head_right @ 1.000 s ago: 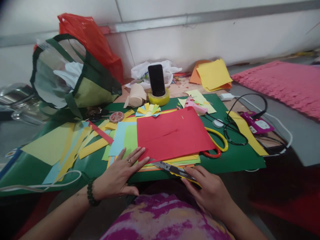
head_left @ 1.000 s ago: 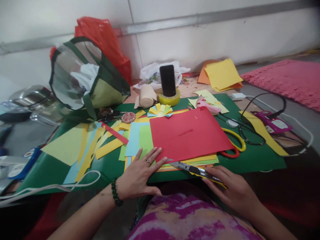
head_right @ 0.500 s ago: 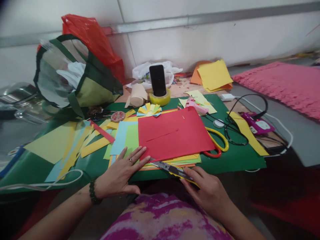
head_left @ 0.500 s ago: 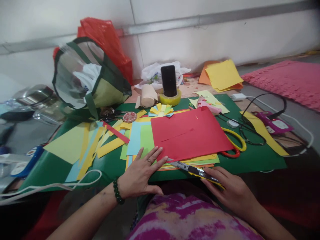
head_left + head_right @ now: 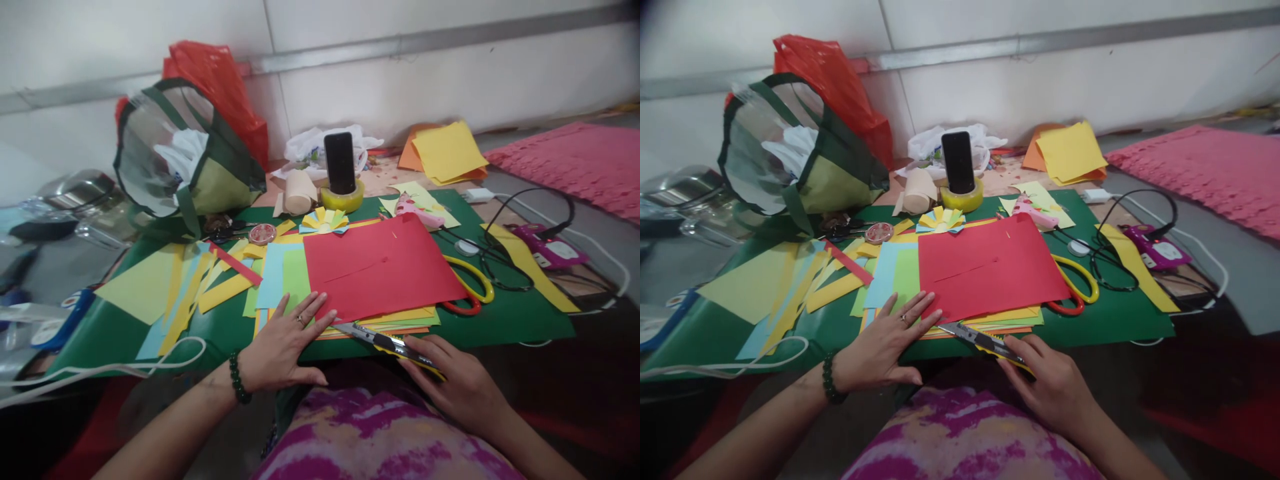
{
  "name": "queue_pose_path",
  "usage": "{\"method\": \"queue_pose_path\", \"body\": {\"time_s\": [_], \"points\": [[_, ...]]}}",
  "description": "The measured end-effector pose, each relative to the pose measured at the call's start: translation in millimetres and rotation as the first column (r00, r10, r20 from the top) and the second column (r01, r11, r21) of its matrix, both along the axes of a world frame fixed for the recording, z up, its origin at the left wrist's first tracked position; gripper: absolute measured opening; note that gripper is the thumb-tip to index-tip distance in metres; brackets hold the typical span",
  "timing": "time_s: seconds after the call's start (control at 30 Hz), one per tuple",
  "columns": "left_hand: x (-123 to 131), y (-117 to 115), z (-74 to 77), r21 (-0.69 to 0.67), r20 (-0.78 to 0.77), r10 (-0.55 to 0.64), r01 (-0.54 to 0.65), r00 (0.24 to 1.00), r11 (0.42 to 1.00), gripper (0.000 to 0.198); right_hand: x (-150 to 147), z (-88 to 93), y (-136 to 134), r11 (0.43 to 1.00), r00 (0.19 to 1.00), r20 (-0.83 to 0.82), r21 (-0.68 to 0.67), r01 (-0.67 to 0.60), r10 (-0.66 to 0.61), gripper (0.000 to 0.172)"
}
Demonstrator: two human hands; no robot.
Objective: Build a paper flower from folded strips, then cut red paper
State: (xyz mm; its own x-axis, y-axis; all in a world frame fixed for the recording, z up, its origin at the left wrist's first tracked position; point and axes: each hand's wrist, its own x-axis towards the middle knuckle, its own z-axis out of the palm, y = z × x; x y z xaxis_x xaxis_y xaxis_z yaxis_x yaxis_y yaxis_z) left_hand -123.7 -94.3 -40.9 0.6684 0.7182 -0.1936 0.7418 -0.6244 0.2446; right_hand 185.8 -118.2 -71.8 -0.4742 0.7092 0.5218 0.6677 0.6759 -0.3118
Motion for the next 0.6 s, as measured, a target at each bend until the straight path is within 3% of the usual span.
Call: {"method": "queue_pose_path", "body": {"time_s": [0.13,0.27,0.6], "points": [[-10.6,1.7,5.7,-0.068,0.086,-0.013,0.019,0.996,0.998,0.092,0.1,-2.0,0.4,1.0,1.0,0.007,0.002,0.007,-0.007,0.02],[-15.4,1.5,5.8,-0.053,0.069,-0.015,0.019,0.998,0.998,0.084,-1.2,-2.6,0.8,1.0,1.0,0.01,-0.001,0.0,0.0,0.02],[-12.1,-1.7,-2.9,0.029,0.004,-0.021,0.021,1.0,0.999,0.093,-5.0,-9.6,1.5,0.999,0.999,-0.01,0.015,-0.038,0.038,0.019]]}}
